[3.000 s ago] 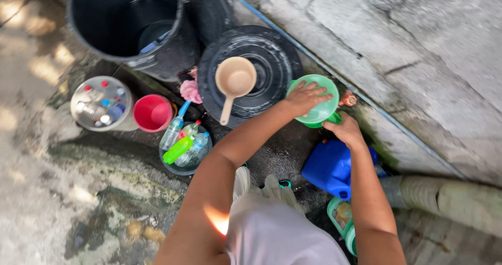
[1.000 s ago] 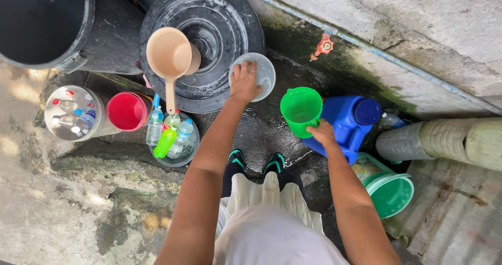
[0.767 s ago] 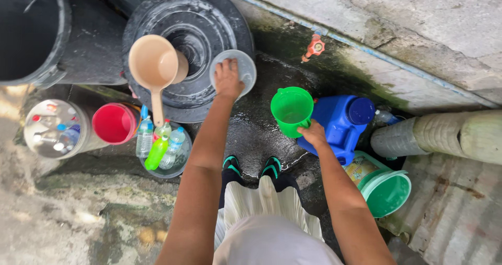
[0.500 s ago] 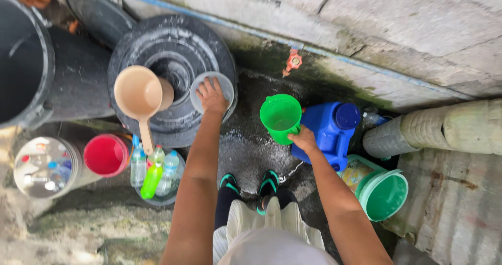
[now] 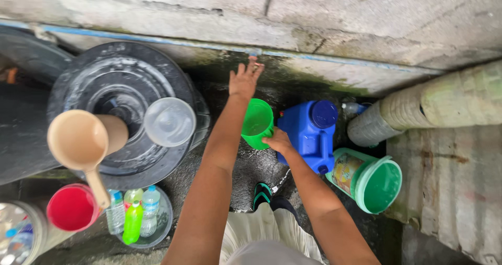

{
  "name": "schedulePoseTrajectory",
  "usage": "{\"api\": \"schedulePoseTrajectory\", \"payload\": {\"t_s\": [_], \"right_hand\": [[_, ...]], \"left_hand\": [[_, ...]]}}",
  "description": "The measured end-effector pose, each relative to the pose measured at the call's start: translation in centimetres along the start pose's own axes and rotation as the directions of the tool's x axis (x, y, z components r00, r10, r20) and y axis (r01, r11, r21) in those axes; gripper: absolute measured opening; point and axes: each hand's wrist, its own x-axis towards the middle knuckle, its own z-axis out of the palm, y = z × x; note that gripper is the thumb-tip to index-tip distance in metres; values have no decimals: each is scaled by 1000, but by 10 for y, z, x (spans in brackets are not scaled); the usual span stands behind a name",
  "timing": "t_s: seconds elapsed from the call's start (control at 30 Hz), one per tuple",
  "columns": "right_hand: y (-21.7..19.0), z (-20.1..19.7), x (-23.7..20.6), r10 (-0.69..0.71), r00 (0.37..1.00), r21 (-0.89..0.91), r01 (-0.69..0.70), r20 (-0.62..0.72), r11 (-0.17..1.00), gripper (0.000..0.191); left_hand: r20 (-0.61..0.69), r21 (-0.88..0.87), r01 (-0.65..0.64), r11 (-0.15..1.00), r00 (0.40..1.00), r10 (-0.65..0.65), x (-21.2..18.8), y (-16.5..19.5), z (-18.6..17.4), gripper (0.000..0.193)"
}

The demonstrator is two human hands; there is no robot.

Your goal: The person closes the lid of a blue water jug, then holds a green pitcher under a wall tap to fill it with water and pours the water into the blue jug. They then fill a green bucket with water from the tap and pour the water into a large black water container.

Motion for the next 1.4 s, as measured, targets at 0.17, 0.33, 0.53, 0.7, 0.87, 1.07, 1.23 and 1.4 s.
{"api": "schedulePoseTrajectory", "payload": {"t_s": [0.17,0.33,0.53,0.7,0.87,1.07,1.23,1.4], "right_hand": [[26,4,20,54,999,28,-54,-5,998,63],[40,21,38,26,999,34,-25,-33,999,65],[55,62,66,-17,997,13,18,-77,1000,63],[67,108,85,-69,985,103,86,-156,991,58],[86,163,103,-69,974,272,129,-218,954,52],[105,218,125,-172,943,381,276,-285,882,47],[107,229,132,-131,961,434,229,-244,871,55],[125,243,158,-99,979,534,179,-175,827,54]], "left_hand": [[-81,99,7,995,997,1,19,6,34,56],[-116,52,196,979,975,-189,32,20,53,73],[-150,-419,361,833,878,-455,0,22,77,69],[-237,-779,250,574,731,-640,-74,11,137,59],[-295,-788,194,585,714,-635,-151,3,227,49],[-377,-726,143,673,735,-563,-214,-11,308,39],[-347,-703,199,683,742,-574,-250,-16,332,38],[-306,-704,213,678,770,-560,-267,-22,375,36]]}}
